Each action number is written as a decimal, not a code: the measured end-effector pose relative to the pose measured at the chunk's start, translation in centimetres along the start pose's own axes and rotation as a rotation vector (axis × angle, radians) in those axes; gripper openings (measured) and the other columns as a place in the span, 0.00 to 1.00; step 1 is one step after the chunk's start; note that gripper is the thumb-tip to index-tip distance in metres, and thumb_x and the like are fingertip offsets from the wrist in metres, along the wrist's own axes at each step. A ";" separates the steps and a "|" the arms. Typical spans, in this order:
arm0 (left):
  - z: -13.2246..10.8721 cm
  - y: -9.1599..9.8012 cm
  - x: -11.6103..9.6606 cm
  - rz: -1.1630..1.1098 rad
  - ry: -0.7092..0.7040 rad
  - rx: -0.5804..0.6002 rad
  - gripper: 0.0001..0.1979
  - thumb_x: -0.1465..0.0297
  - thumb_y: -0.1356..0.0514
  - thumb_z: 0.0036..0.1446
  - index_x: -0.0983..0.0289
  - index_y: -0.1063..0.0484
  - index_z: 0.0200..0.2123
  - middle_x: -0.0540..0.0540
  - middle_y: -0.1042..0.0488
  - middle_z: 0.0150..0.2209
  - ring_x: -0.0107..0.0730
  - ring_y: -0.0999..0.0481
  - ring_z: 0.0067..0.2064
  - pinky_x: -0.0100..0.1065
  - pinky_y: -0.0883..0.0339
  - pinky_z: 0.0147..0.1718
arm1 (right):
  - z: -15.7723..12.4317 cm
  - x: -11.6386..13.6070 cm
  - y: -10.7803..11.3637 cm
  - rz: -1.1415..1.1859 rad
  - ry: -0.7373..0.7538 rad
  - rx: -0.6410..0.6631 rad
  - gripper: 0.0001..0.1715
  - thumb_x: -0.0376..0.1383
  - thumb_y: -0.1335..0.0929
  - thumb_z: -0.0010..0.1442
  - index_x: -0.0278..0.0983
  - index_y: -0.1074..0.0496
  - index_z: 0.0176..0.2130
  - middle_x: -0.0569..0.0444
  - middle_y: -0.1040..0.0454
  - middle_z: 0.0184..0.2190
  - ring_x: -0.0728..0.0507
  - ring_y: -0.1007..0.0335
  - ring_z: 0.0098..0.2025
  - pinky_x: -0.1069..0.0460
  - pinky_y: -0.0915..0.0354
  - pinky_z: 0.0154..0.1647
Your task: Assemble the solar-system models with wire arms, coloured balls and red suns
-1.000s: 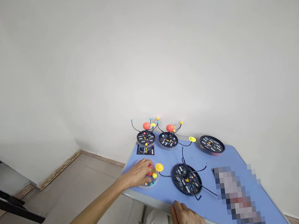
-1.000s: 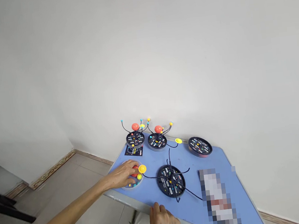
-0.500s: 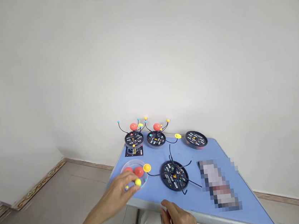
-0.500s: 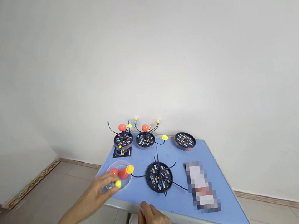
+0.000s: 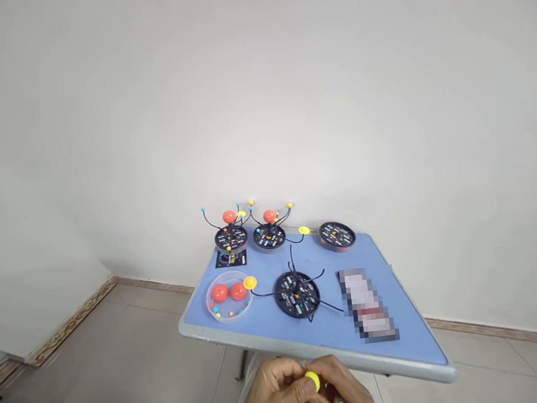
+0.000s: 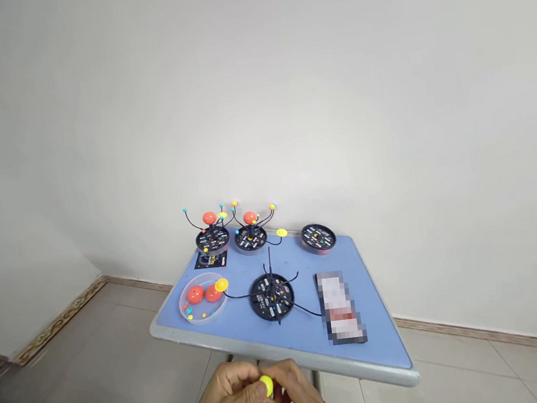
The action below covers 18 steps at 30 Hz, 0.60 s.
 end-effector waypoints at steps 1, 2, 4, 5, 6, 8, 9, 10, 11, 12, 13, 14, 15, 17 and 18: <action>0.1 -0.4 0.0 -0.006 -0.003 0.009 0.26 0.49 0.37 0.54 0.68 0.28 0.24 0.51 0.32 0.23 0.28 0.33 0.28 0.30 0.40 0.31 | -0.3 -0.2 0.3 0.014 -0.027 -0.026 0.14 0.35 0.29 0.60 0.46 0.23 0.47 0.54 0.25 0.31 0.46 0.30 0.27 0.54 0.37 0.25; 0.2 -0.7 -0.1 -0.018 -0.008 0.022 0.27 0.47 0.39 0.55 0.68 0.29 0.24 0.51 0.32 0.23 0.28 0.33 0.28 0.30 0.40 0.31 | -0.5 -0.4 0.6 0.040 -0.059 -0.061 0.12 0.37 0.28 0.60 0.45 0.22 0.45 0.53 0.26 0.30 0.46 0.31 0.27 0.53 0.37 0.25; 0.3 -1.2 -0.3 -0.046 -0.020 0.049 0.29 0.45 0.42 0.58 0.68 0.28 0.25 0.52 0.31 0.24 0.29 0.32 0.28 0.30 0.38 0.31 | -0.9 -0.9 0.8 0.143 -0.129 -0.117 0.12 0.43 0.28 0.59 0.44 0.21 0.43 0.53 0.27 0.30 0.45 0.30 0.28 0.52 0.35 0.25; 0.3 -1.4 -0.4 -0.056 -0.028 0.061 0.30 0.45 0.44 0.59 0.68 0.27 0.26 0.52 0.30 0.24 0.29 0.31 0.28 0.31 0.38 0.31 | -1.1 -1.2 0.8 0.208 -0.165 -0.142 0.13 0.45 0.28 0.58 0.45 0.20 0.43 0.53 0.28 0.30 0.44 0.29 0.28 0.51 0.34 0.25; 0.4 -1.6 -0.5 -0.057 -0.035 0.071 0.30 0.45 0.44 0.59 0.68 0.27 0.27 0.53 0.30 0.25 0.29 0.31 0.28 0.31 0.37 0.32 | -1.2 -1.5 0.8 0.272 -0.199 -0.165 0.14 0.47 0.27 0.57 0.45 0.20 0.43 0.53 0.28 0.31 0.44 0.29 0.28 0.51 0.34 0.25; 0.3 -1.7 -0.8 -0.042 -0.046 0.084 0.28 0.47 0.43 0.60 0.68 0.27 0.28 0.52 0.30 0.25 0.28 0.31 0.29 0.30 0.37 0.32 | -1.3 -2.0 0.8 0.367 -0.263 -0.200 0.16 0.48 0.26 0.55 0.46 0.19 0.42 0.53 0.29 0.32 0.44 0.28 0.26 0.52 0.37 0.21; 0.3 -1.8 -0.9 -0.036 -0.054 0.087 0.26 0.48 0.42 0.60 0.68 0.27 0.27 0.51 0.30 0.25 0.28 0.31 0.29 0.30 0.37 0.32 | -1.4 -2.2 0.8 0.394 -0.292 -0.210 0.17 0.49 0.25 0.53 0.47 0.19 0.42 0.54 0.29 0.31 0.45 0.28 0.26 0.53 0.40 0.19; 0.3 -1.8 -1.0 -0.035 -0.062 0.089 0.25 0.50 0.41 0.60 0.67 0.27 0.27 0.51 0.30 0.25 0.28 0.30 0.29 0.29 0.37 0.33 | -1.4 -2.3 0.7 0.414 -0.317 -0.219 0.17 0.49 0.24 0.52 0.47 0.18 0.42 0.53 0.30 0.31 0.45 0.28 0.25 0.54 0.43 0.18; 0.2 -1.8 -1.2 -0.030 -0.075 0.085 0.24 0.51 0.40 0.60 0.67 0.28 0.27 0.50 0.30 0.25 0.28 0.30 0.29 0.29 0.37 0.33 | -1.4 -2.4 0.6 0.434 -0.340 -0.227 0.18 0.50 0.23 0.50 0.46 0.18 0.41 0.53 0.30 0.31 0.46 0.29 0.25 0.55 0.45 0.17; 0.1 -1.8 -1.3 -0.009 -0.098 0.072 0.22 0.53 0.40 0.60 0.66 0.28 0.26 0.50 0.30 0.25 0.28 0.29 0.29 0.29 0.36 0.33 | -1.4 -2.5 0.5 0.458 -0.359 -0.234 0.20 0.51 0.23 0.49 0.46 0.17 0.40 0.53 0.30 0.31 0.46 0.30 0.24 0.55 0.47 0.16; 0.1 -1.7 -1.5 0.034 -0.133 0.048 0.21 0.55 0.39 0.60 0.66 0.29 0.24 0.50 0.29 0.24 0.29 0.28 0.29 0.29 0.36 0.33 | -1.4 -2.6 0.4 0.486 -0.376 -0.240 0.21 0.52 0.23 0.47 0.45 0.17 0.39 0.53 0.30 0.31 0.48 0.32 0.24 0.55 0.48 0.16; 0.0 -1.5 -1.6 0.101 -0.173 0.013 0.20 0.57 0.39 0.60 0.65 0.30 0.23 0.49 0.29 0.23 0.28 0.28 0.28 0.29 0.36 0.32 | -1.4 -2.7 0.1 0.515 -0.398 -0.243 0.21 0.53 0.22 0.46 0.45 0.17 0.38 0.53 0.30 0.31 0.49 0.35 0.22 0.56 0.49 0.16; -0.2 -1.2 -1.7 0.188 -0.218 -0.031 0.19 0.60 0.38 0.60 0.65 0.31 0.21 0.49 0.29 0.22 0.27 0.29 0.27 0.28 0.37 0.31 | -1.5 -2.7 -0.2 0.545 -0.424 -0.242 0.22 0.54 0.22 0.46 0.44 0.16 0.37 0.53 0.30 0.31 0.51 0.38 0.21 0.56 0.51 0.16; -0.6 -0.7 -1.8 0.372 -0.317 -0.131 0.17 0.65 0.36 0.58 0.64 0.32 0.20 0.47 0.29 0.21 0.26 0.30 0.26 0.26 0.38 0.29 | -1.5 -2.8 -0.8 0.599 -0.480 -0.231 0.22 0.54 0.23 0.46 0.44 0.17 0.36 0.55 0.30 0.29 0.55 0.44 0.18 0.56 0.54 0.17; -0.8 -0.5 -1.8 0.442 -0.367 -0.176 0.15 0.67 0.35 0.57 0.64 0.32 0.21 0.47 0.30 0.22 0.25 0.31 0.26 0.25 0.39 0.28 | -1.5 -2.7 -1.0 0.621 -0.506 -0.225 0.21 0.54 0.23 0.47 0.43 0.17 0.36 0.56 0.30 0.28 0.56 0.46 0.17 0.56 0.56 0.17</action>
Point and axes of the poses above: each hand's wrist, its own z-axis towards the middle knuckle, its own y-axis out of the back of the hand, x = y × z, the point moved 6 cm from there along z, towards the middle knuckle
